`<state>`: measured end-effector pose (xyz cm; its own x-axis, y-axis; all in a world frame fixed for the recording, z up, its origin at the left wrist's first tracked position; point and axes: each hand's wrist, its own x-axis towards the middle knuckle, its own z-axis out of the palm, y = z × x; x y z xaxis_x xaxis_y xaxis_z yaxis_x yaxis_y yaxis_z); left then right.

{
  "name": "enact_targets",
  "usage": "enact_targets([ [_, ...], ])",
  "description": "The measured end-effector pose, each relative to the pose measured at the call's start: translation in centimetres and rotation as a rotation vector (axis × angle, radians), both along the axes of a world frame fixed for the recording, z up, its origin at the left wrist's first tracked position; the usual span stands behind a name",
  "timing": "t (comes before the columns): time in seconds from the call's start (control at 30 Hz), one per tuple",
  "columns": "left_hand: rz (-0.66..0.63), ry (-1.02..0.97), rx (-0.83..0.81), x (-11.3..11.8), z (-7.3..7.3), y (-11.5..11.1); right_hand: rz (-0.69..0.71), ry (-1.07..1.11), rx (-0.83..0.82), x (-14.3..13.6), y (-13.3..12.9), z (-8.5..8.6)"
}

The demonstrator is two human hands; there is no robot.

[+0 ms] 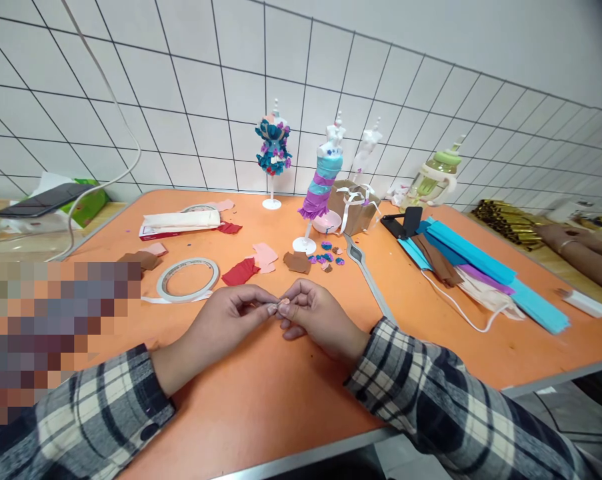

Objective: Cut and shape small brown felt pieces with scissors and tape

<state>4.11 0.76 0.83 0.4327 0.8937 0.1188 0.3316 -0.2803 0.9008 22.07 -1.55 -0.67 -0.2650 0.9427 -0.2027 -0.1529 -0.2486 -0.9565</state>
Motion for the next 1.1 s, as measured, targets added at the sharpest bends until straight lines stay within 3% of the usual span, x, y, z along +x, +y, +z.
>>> enact_targets([
  [0.23,0.020,-0.064,0.026,0.1,-0.2,-0.2,-0.137,0.014,0.024,-1.1,-0.8,0.0],
  [0.57,0.091,0.004,0.101,0.2,0.2,-0.5,-0.195,0.090,0.057,-1.5,-1.0,0.4],
  [0.73,0.111,-0.081,-0.051,0.3,0.1,-0.4,-0.166,0.014,0.151,-1.3,-1.0,-0.1],
  [0.87,0.123,-0.126,-0.104,0.0,-0.1,-0.3,-0.176,-0.148,0.355,-0.8,-1.1,-0.4],
  [1.0,0.077,-0.192,-0.196,-0.4,-0.4,-0.2,-0.151,-0.267,0.492,-0.3,-1.0,-0.2],
  [1.1,0.001,-0.304,-0.381,-0.7,-0.5,-0.1,-0.113,-0.323,0.569,0.1,-0.9,0.1],
])
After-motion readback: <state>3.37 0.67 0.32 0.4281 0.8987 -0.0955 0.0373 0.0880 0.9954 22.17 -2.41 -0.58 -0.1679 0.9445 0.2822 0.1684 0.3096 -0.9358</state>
